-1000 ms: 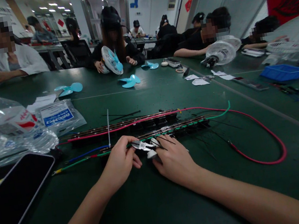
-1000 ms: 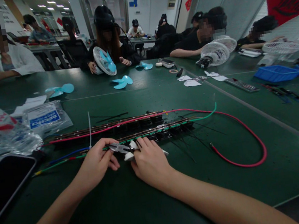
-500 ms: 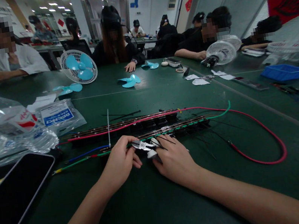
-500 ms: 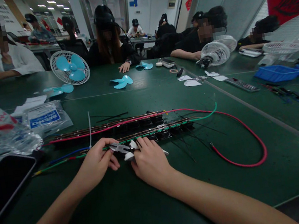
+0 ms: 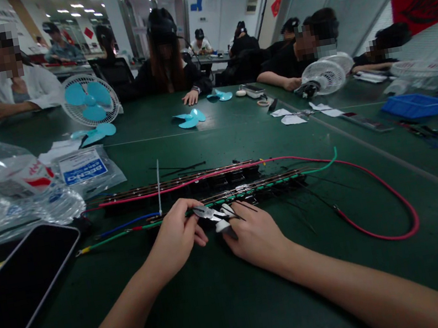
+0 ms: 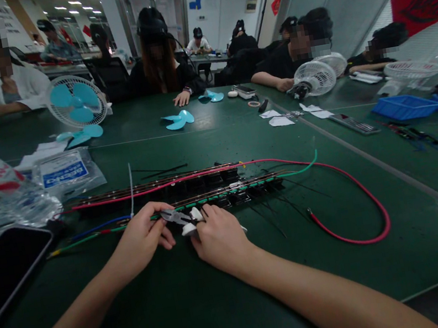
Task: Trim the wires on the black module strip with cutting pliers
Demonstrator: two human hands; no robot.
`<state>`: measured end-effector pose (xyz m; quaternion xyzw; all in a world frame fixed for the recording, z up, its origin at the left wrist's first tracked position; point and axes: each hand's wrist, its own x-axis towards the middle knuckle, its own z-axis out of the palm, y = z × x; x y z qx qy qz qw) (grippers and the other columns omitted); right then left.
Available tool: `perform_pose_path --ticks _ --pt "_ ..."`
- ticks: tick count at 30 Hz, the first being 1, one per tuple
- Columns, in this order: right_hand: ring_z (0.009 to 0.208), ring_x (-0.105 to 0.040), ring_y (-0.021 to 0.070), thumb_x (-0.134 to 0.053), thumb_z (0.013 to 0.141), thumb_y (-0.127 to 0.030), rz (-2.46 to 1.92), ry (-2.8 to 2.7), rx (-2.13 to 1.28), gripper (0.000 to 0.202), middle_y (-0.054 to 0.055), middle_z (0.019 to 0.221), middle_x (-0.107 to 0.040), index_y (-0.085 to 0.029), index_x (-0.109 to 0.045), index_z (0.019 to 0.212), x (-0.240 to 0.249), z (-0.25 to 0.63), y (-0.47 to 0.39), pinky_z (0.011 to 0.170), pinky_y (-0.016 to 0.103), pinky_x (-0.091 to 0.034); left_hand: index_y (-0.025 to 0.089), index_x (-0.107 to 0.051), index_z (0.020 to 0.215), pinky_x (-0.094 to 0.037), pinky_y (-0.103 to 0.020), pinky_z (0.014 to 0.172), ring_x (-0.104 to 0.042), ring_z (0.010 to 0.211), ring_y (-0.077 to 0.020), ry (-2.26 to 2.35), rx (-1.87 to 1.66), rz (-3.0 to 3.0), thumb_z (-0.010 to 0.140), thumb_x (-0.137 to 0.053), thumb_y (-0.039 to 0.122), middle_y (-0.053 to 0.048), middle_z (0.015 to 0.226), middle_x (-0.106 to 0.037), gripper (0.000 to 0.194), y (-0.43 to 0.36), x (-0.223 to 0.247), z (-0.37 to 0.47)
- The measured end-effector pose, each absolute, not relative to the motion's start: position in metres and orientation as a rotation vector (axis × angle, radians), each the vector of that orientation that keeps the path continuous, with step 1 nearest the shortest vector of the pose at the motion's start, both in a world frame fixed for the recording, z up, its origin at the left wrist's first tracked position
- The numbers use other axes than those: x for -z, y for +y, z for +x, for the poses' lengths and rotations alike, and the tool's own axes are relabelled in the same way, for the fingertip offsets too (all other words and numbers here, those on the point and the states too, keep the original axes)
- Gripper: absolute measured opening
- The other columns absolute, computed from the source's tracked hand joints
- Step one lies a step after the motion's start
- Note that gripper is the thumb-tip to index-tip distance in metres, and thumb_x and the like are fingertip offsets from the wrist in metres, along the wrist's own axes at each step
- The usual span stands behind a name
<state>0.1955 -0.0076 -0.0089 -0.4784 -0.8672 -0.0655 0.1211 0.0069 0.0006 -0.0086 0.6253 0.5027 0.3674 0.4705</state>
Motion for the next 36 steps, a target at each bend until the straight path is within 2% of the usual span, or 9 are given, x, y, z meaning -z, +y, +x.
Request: perform_pose_path --ticks 10,16,23,36 --pt "0.084 -0.055 0.0222 -0.061 0.08 -0.023 -1.413 -2.539 0.192 0.014 0.012 0.087 -0.062 -0.014 -0.069 0.073 0.0087 0.1969 -0.0066 0.075 0.033 -0.046 0.016 -0.05 0.108 -0.058 -0.022 0.047 -0.066 0.056 -0.0109 1.211 -0.929 1.534 0.091 -0.04 0.014 -0.003 0.089 -0.058 0.019 -0.0003 0.0083 0.0077" --pt "0.087 -0.055 0.0235 -0.061 0.081 -0.026 -1.428 -2.554 0.158 0.017 0.013 0.09 -0.062 -0.014 -0.068 0.072 0.0074 0.1979 -0.0078 0.078 0.035 -0.046 0.016 -0.05 0.107 -0.058 -0.022 0.047 -0.066 0.056 -0.0113 1.215 -0.925 1.543 0.091 -0.039 0.014 -0.002 0.086 -0.058 0.02 0.0001 0.0085 0.0075" --pt "0.103 -0.05 0.0287 -0.059 0.081 -0.027 -1.447 -2.567 0.185 0.018 0.016 0.103 -0.06 -0.012 -0.069 0.078 0.0019 0.1996 -0.01 0.089 0.042 -0.041 0.017 -0.05 0.107 -0.059 -0.023 0.048 -0.066 0.056 -0.0122 1.222 -0.922 1.561 0.092 -0.039 0.017 -0.001 0.083 -0.058 0.018 0.0 0.0105 0.0065" --pt "0.103 -0.049 0.0293 -0.06 0.081 -0.027 -1.427 -2.538 0.205 0.017 0.016 0.105 -0.059 -0.012 -0.068 0.08 0.0041 0.198 -0.0084 0.088 0.043 -0.041 0.016 -0.051 0.108 -0.058 -0.024 0.049 -0.067 0.056 -0.0131 1.232 -0.92 1.525 0.091 -0.04 0.018 -0.003 0.082 -0.06 0.02 0.0001 0.0089 0.0075"
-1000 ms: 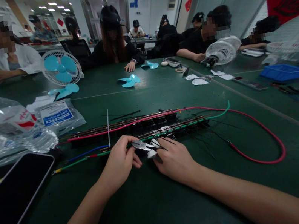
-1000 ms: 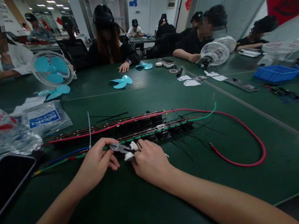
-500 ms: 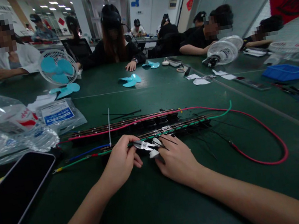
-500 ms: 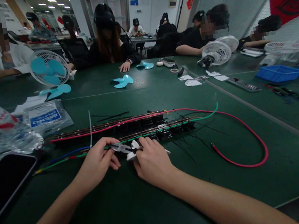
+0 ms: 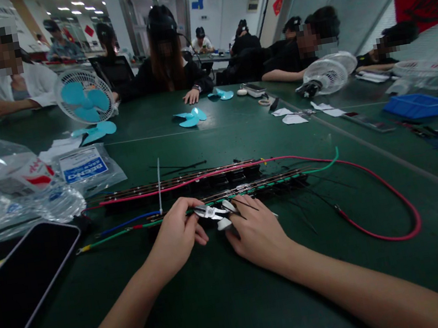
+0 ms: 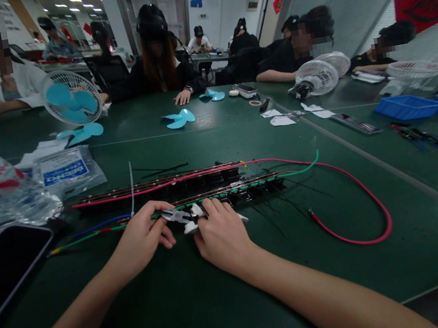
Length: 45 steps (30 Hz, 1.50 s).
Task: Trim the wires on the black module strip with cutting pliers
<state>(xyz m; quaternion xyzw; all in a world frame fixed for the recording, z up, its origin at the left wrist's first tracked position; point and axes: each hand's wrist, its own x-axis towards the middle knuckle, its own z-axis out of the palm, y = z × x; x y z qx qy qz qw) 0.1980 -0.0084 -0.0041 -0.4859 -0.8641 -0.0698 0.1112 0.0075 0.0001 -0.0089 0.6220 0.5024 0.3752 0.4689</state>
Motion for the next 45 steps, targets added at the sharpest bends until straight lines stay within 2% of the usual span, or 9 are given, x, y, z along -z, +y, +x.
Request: perform_pose_path --ticks 14,29,38,45 --pt "0.096 -0.055 0.0264 -0.062 0.081 -0.025 -1.408 -2.524 0.197 0.015 0.015 0.097 -0.063 -0.013 -0.069 0.076 0.0079 0.1973 -0.0062 0.085 0.039 -0.045 0.016 -0.052 0.107 -0.058 -0.024 0.049 -0.066 0.056 -0.0133 1.228 -0.912 1.52 0.091 -0.041 0.018 -0.003 0.081 -0.06 0.02 0.0002 0.0077 0.0072" --pt "0.083 -0.055 0.0225 -0.062 0.08 -0.025 -1.438 -2.548 0.228 0.015 0.011 0.085 -0.063 -0.014 -0.069 0.072 0.0062 0.1973 -0.0097 0.072 0.033 -0.047 0.016 -0.051 0.107 -0.059 -0.024 0.049 -0.066 0.057 -0.0122 1.223 -0.917 1.529 0.091 -0.041 0.016 -0.004 0.089 -0.058 0.018 -0.0002 0.0065 0.0077" --pt "0.098 -0.052 0.0268 -0.061 0.08 -0.026 -1.422 -2.538 0.191 0.015 0.014 0.098 -0.061 -0.014 -0.068 0.074 0.0053 0.2004 -0.0099 0.085 0.04 -0.044 0.017 -0.051 0.106 -0.058 -0.023 0.048 -0.066 0.057 -0.0119 1.22 -0.928 1.532 0.091 -0.041 0.018 -0.004 0.09 -0.059 0.018 0.0007 0.0109 0.0071" --pt "0.101 -0.05 0.0286 -0.061 0.08 -0.028 -1.448 -2.538 0.223 0.017 0.015 0.102 -0.06 -0.013 -0.069 0.078 0.0043 0.2006 -0.0106 0.087 0.042 -0.042 0.017 -0.051 0.107 -0.059 -0.024 0.049 -0.066 0.058 -0.0128 1.232 -0.923 1.548 0.092 -0.041 0.02 -0.004 0.089 -0.059 0.018 0.0003 0.0107 0.007"
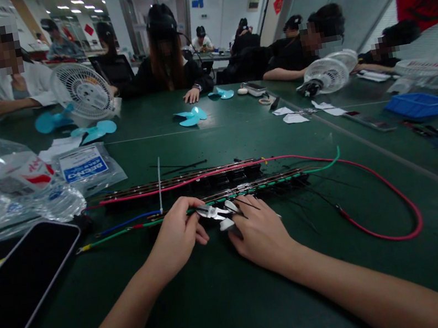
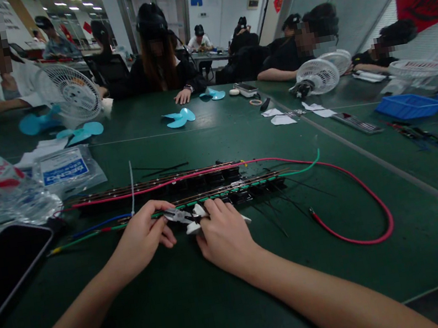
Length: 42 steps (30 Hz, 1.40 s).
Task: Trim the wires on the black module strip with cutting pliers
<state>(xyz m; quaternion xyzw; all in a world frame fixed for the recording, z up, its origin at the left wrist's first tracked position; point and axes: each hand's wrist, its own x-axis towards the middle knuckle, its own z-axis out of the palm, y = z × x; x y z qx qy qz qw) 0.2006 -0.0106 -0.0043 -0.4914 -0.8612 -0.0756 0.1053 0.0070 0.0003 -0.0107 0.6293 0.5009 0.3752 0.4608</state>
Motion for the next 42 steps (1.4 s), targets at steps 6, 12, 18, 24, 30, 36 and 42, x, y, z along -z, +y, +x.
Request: perform_pose_path --ticks 6,12,18,24,30,36,42 --pt "0.103 -0.05 0.0293 -0.061 0.081 -0.029 -1.448 -2.534 0.223 0.018 0.016 0.104 -0.06 -0.013 -0.069 0.078 0.0046 0.1993 -0.0101 0.088 0.043 -0.042 0.017 -0.05 0.107 -0.059 -0.024 0.049 -0.066 0.057 -0.0129 1.247 -0.914 1.543 0.093 -0.04 0.02 -0.002 0.084 -0.058 0.018 0.0 0.0087 0.0079" --pt "0.101 -0.052 0.0279 -0.06 0.082 -0.027 -1.435 -2.54 0.216 0.018 0.015 0.1 -0.062 -0.013 -0.069 0.076 0.0068 0.199 -0.0081 0.087 0.042 -0.043 0.017 -0.05 0.108 -0.059 -0.025 0.05 -0.067 0.058 -0.0129 1.24 -0.912 1.547 0.093 -0.039 0.019 -0.004 0.088 -0.059 0.019 -0.0003 0.0088 0.0074" --pt "0.096 -0.055 0.0253 -0.063 0.081 -0.027 -1.432 -2.532 0.209 0.016 0.014 0.1 -0.063 -0.013 -0.069 0.077 0.0099 0.1992 -0.0065 0.085 0.037 -0.046 0.016 -0.049 0.107 -0.058 -0.023 0.048 -0.066 0.056 -0.0118 1.248 -0.911 1.525 0.092 -0.039 0.017 -0.002 0.084 -0.058 0.018 0.0002 0.008 0.0086" --pt "0.088 -0.056 0.023 -0.061 0.081 -0.026 -1.443 -2.539 0.2 0.016 0.012 0.092 -0.064 -0.014 -0.069 0.074 0.0083 0.1991 -0.0076 0.077 0.034 -0.047 0.016 -0.05 0.106 -0.058 -0.022 0.047 -0.066 0.055 -0.0113 1.23 -0.931 1.525 0.091 -0.04 0.015 -0.002 0.084 -0.057 0.018 0.0007 0.0096 0.0085" --pt "0.084 -0.055 0.0226 -0.062 0.081 -0.027 -1.472 -2.55 0.217 0.016 0.011 0.086 -0.063 -0.015 -0.07 0.074 0.006 0.1984 -0.0094 0.071 0.032 -0.046 0.016 -0.05 0.106 -0.058 -0.022 0.047 -0.066 0.055 -0.0111 1.234 -0.924 1.53 0.092 -0.039 0.014 -0.002 0.085 -0.057 0.018 -0.0003 0.0075 0.0086" --pt "0.083 -0.055 0.0216 -0.06 0.082 -0.026 -1.481 -2.551 0.199 0.017 0.011 0.087 -0.062 -0.015 -0.069 0.073 0.0075 0.1985 -0.0095 0.071 0.031 -0.045 0.016 -0.05 0.106 -0.059 -0.022 0.047 -0.066 0.056 -0.0109 1.241 -0.921 1.543 0.092 -0.039 0.015 -0.003 0.09 -0.057 0.017 -0.0006 0.0072 0.0085" --pt "0.098 -0.053 0.0262 -0.062 0.081 -0.027 -1.443 -2.573 0.217 0.016 0.014 0.097 -0.061 -0.014 -0.069 0.075 0.004 0.2012 -0.0088 0.085 0.039 -0.044 0.016 -0.05 0.106 -0.059 -0.023 0.048 -0.066 0.056 -0.0115 1.228 -0.94 1.533 0.092 -0.04 0.016 -0.004 0.089 -0.058 0.018 0.0003 0.0116 0.0082"
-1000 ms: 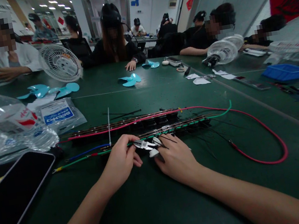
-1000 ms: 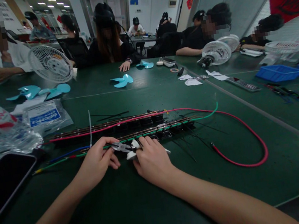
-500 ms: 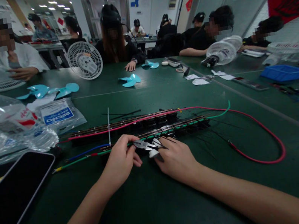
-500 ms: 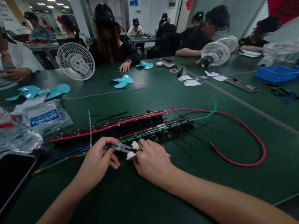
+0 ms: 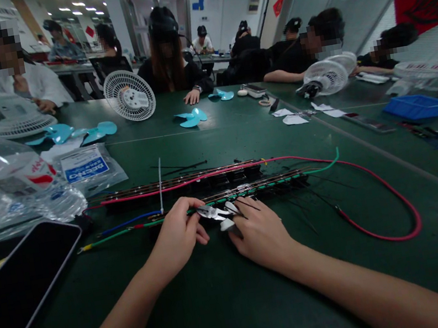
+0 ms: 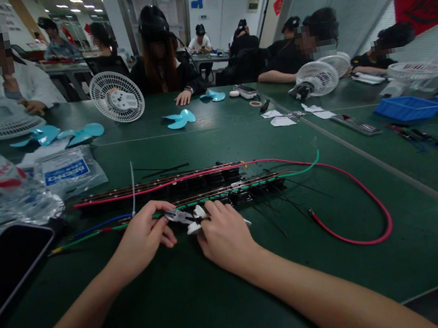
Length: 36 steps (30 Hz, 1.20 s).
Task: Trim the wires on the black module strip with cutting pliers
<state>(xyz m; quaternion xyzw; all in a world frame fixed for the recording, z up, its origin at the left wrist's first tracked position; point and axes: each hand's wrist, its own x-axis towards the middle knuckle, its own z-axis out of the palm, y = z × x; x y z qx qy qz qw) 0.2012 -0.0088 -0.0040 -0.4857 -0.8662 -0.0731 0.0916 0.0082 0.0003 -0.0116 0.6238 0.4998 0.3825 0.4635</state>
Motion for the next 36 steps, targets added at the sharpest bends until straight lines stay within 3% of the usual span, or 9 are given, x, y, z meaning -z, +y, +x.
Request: perform_pose_path --ticks 7,25,36 --pt "0.1 -0.051 0.0284 -0.061 0.081 -0.029 -1.473 -2.586 0.252 0.018 0.014 0.102 -0.06 -0.013 -0.069 0.078 0.0009 0.2026 -0.0097 0.087 0.041 -0.043 0.017 -0.05 0.107 -0.059 -0.024 0.048 -0.067 0.058 -0.0117 1.233 -0.936 1.538 0.092 -0.04 0.019 -0.005 0.096 -0.057 0.018 -0.0002 0.0136 0.0079" --pt "0.102 -0.053 0.027 -0.061 0.082 -0.026 -1.431 -2.573 0.201 0.016 0.014 0.101 -0.062 -0.013 -0.069 0.078 0.0036 0.199 -0.0063 0.088 0.04 -0.043 0.016 -0.051 0.108 -0.059 -0.024 0.049 -0.066 0.057 -0.0121 1.238 -0.923 1.519 0.092 -0.04 0.019 -0.004 0.089 -0.058 0.019 0.0003 0.0093 0.0076" --pt "0.088 -0.057 0.0238 -0.06 0.082 -0.026 -1.468 -2.574 0.218 0.018 0.012 0.09 -0.064 -0.014 -0.071 0.076 0.0048 0.1981 -0.0079 0.076 0.034 -0.047 0.016 -0.05 0.107 -0.058 -0.023 0.048 -0.066 0.056 -0.0119 1.237 -0.919 1.513 0.092 -0.04 0.016 -0.003 0.087 -0.058 0.018 0.0008 0.0092 0.0082"
